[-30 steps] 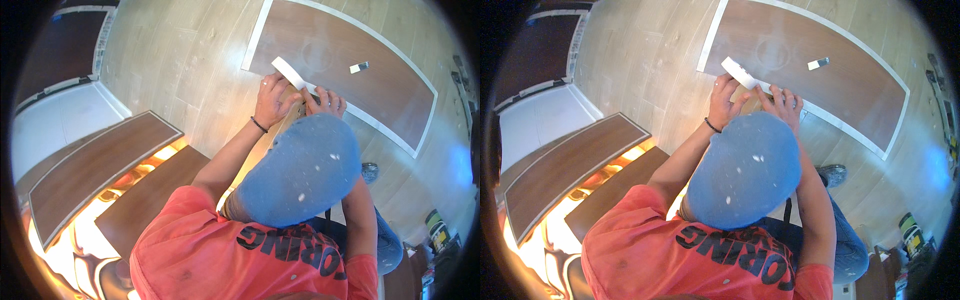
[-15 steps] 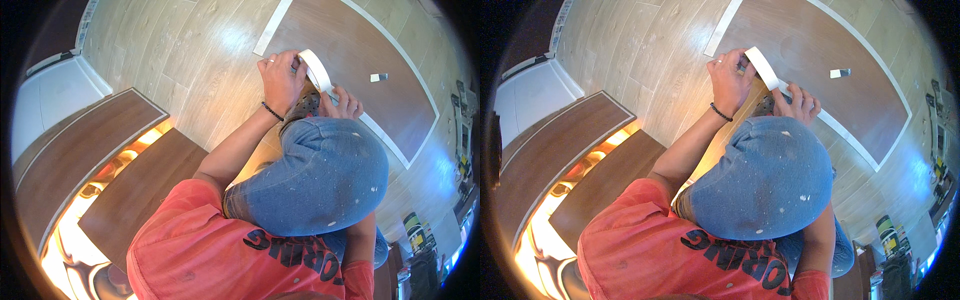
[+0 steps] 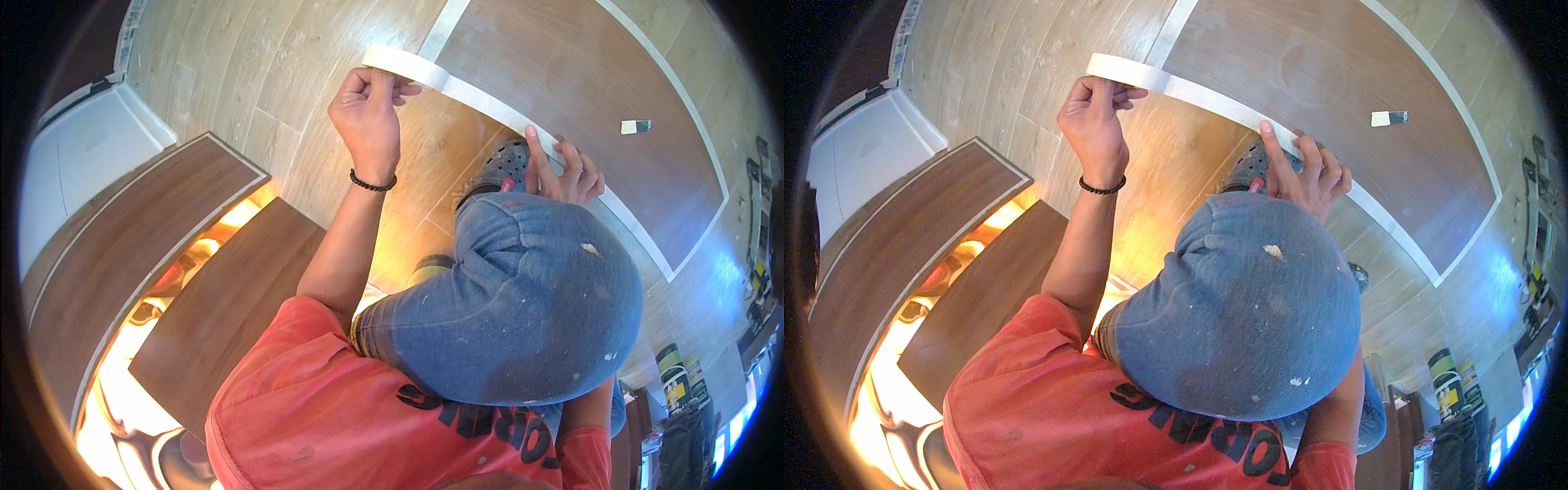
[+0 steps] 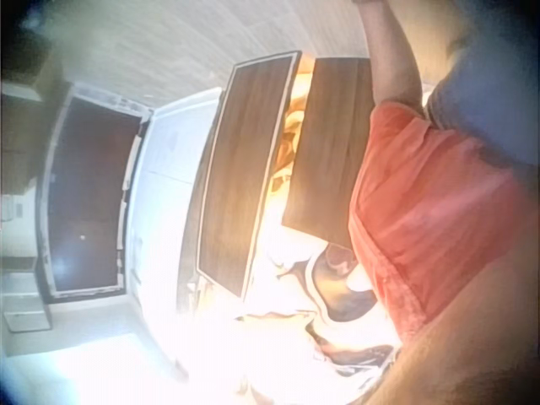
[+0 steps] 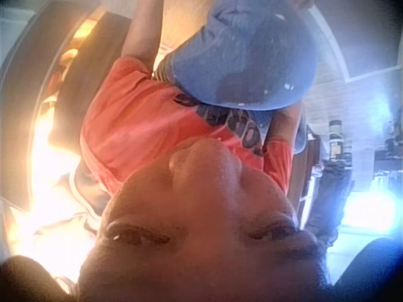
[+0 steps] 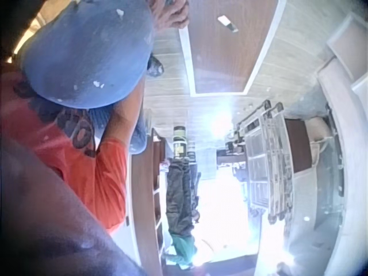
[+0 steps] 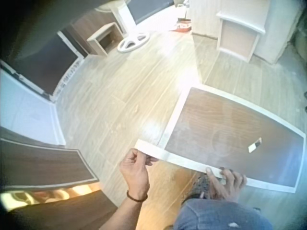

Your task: The person wipes their hands with a white cloth, then sits on the floor and applies white tape along the edge of a floor panel.

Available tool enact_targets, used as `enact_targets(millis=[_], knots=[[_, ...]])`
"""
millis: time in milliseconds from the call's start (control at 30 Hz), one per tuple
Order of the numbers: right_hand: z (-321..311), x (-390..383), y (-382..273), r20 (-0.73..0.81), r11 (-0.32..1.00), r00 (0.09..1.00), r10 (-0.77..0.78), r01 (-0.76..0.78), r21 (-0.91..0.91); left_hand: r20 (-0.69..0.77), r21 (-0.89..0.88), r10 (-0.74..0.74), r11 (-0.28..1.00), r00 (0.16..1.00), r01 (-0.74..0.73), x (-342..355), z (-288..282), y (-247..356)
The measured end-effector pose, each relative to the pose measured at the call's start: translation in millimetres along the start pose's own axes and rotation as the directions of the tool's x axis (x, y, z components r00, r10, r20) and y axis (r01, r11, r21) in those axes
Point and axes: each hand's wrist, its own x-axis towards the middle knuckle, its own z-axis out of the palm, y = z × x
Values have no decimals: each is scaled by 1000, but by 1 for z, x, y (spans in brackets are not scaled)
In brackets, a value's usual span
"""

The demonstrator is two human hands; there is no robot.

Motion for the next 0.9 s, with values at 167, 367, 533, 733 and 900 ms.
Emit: enact_targets(millis=[167,367,533,733,900], knots=[[-6,1,-2,7,1000,1000,-11,11,-28,121,-504,80,863,989,-8,-4,14,-3],[-5,2,-6,2,1000,1000,17,-17,-18,175,211,490,829,854,-518,-9,23,-13],[-4,1,-5,2,1000,1000,16,-16,-16,190,510,633,590,751,-626,6,18,-21],[0,0,-2,-24,1000,1000,-5,5,-31,312,573,709,391,633,-720,25,9,-31],[5,-1,0,-13,1000,1000,-10,10,-22,164,517,735,504,657,-692,19,16,-41]])
